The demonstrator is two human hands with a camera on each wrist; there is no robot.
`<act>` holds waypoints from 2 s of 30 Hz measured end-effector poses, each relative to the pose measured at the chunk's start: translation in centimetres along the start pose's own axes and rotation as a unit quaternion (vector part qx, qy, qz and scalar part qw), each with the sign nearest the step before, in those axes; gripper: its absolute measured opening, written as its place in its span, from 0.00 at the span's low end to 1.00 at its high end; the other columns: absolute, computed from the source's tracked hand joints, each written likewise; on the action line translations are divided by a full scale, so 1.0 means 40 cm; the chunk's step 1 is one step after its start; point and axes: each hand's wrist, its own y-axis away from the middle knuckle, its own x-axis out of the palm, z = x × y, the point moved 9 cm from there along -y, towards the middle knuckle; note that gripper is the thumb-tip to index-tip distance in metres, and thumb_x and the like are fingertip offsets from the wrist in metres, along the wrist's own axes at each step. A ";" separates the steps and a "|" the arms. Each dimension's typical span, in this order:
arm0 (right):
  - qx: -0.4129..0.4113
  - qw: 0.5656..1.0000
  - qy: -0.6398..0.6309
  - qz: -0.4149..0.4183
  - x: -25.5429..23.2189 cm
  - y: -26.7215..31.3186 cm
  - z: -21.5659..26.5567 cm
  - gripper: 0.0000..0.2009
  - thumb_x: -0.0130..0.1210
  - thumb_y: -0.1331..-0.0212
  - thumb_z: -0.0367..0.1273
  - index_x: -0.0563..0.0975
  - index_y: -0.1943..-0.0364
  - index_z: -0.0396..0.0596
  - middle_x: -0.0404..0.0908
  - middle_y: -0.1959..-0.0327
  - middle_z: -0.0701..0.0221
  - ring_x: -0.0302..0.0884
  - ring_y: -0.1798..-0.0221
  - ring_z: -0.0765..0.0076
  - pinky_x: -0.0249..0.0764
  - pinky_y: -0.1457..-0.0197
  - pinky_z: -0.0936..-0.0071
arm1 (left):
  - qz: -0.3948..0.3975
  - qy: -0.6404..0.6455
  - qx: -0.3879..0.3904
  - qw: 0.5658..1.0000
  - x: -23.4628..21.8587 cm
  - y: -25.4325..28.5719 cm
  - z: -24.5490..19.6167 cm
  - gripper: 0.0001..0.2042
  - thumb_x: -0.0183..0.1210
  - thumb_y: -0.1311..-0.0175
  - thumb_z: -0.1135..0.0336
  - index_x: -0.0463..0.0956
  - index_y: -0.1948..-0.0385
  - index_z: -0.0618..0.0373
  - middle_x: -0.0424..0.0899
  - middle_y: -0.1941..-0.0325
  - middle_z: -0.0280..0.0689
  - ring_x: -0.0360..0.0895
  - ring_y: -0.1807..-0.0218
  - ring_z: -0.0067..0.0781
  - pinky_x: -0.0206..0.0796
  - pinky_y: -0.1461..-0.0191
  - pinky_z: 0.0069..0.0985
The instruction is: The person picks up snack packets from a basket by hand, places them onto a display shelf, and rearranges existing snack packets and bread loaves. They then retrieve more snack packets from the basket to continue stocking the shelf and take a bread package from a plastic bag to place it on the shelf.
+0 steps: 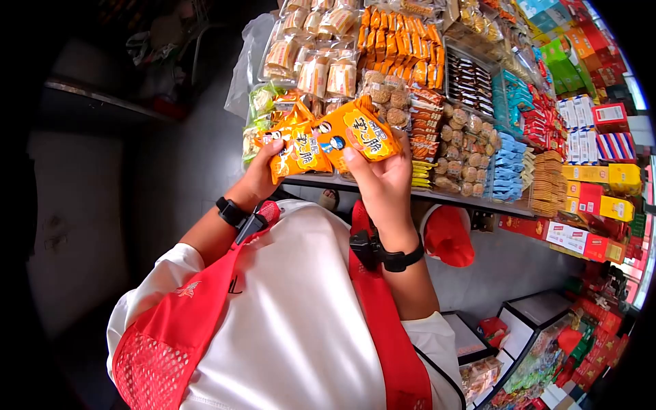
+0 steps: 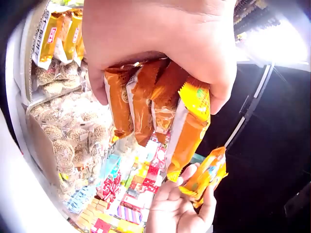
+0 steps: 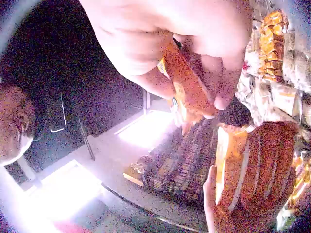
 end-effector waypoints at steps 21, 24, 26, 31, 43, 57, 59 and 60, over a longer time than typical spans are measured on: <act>-0.003 0.964 0.126 -0.233 0.059 -0.073 -0.083 0.29 0.63 0.41 0.20 0.62 0.37 0.40 0.74 0.43 0.62 0.77 0.45 0.72 0.75 0.42 0.74 | 0.057 0.139 -0.176 0.973 -0.226 -0.174 -0.149 0.36 0.52 0.34 0.41 0.58 0.28 0.49 0.66 0.27 0.43 0.63 0.27 0.55 0.55 0.26 0.60; 0.005 0.946 0.171 -0.274 0.047 -0.087 -0.074 0.32 0.63 0.40 0.22 0.60 0.33 0.41 0.74 0.42 0.61 0.76 0.44 0.70 0.75 0.40 0.73 | 0.056 0.143 -0.199 0.968 -0.174 -0.206 -0.172 0.37 0.52 0.34 0.39 0.60 0.28 0.51 0.67 0.27 0.44 0.63 0.27 0.56 0.55 0.26 0.60; -0.001 0.930 0.197 -0.310 -0.009 -0.095 -0.075 0.33 0.63 0.38 0.26 0.59 0.32 0.42 0.74 0.42 0.61 0.76 0.45 0.70 0.74 0.40 0.73 | 0.087 0.171 -0.214 0.958 -0.132 -0.245 -0.160 0.37 0.49 0.34 0.36 0.61 0.29 0.51 0.67 0.27 0.44 0.64 0.28 0.57 0.53 0.25 0.60; -0.048 0.929 0.289 -0.226 -0.156 -0.167 -0.060 0.28 0.52 0.31 0.25 0.60 0.28 0.42 0.68 0.31 0.60 0.67 0.31 0.65 0.63 0.29 0.69 | 0.140 0.184 -0.190 0.954 0.020 -0.363 -0.113 0.40 0.48 0.35 0.32 0.62 0.29 0.54 0.65 0.27 0.47 0.63 0.28 0.59 0.55 0.26 0.59; 0.015 0.980 -0.127 -0.150 -0.549 -0.391 -0.068 0.20 0.60 0.34 0.34 0.73 0.41 0.41 0.80 0.45 0.65 0.82 0.46 0.62 0.81 0.43 0.62 | 0.104 0.127 -0.097 0.982 0.238 -0.639 -0.018 0.37 0.44 0.33 0.33 0.63 0.30 0.50 0.66 0.27 0.46 0.65 0.29 0.52 0.60 0.30 0.57; 0.084 0.946 -0.289 -0.122 -0.528 -0.650 -0.296 0.23 0.50 0.28 0.45 0.69 0.36 0.48 0.78 0.42 0.60 0.79 0.44 0.51 0.76 0.43 0.47 | 0.142 0.040 -0.146 0.978 0.244 -0.897 0.040 0.34 0.49 0.35 0.36 0.68 0.33 0.49 0.72 0.30 0.42 0.67 0.30 0.48 0.55 0.27 0.51; 0.085 0.948 -0.276 -0.136 -0.549 -0.666 -0.290 0.23 0.49 0.28 0.44 0.68 0.35 0.49 0.77 0.41 0.62 0.76 0.41 0.54 0.73 0.37 0.50 | 0.123 0.026 -0.159 0.979 0.220 -0.945 0.046 0.32 0.50 0.33 0.39 0.68 0.33 0.49 0.72 0.31 0.42 0.67 0.29 0.47 0.56 0.26 0.51; 0.074 0.949 -0.278 -0.130 -0.561 -0.681 -0.294 0.22 0.49 0.28 0.44 0.68 0.35 0.49 0.77 0.41 0.62 0.76 0.41 0.54 0.73 0.36 0.50 | 0.126 0.058 -0.184 0.973 0.219 -0.958 0.051 0.29 0.51 0.31 0.44 0.69 0.34 0.48 0.72 0.31 0.41 0.67 0.29 0.47 0.56 0.26 0.49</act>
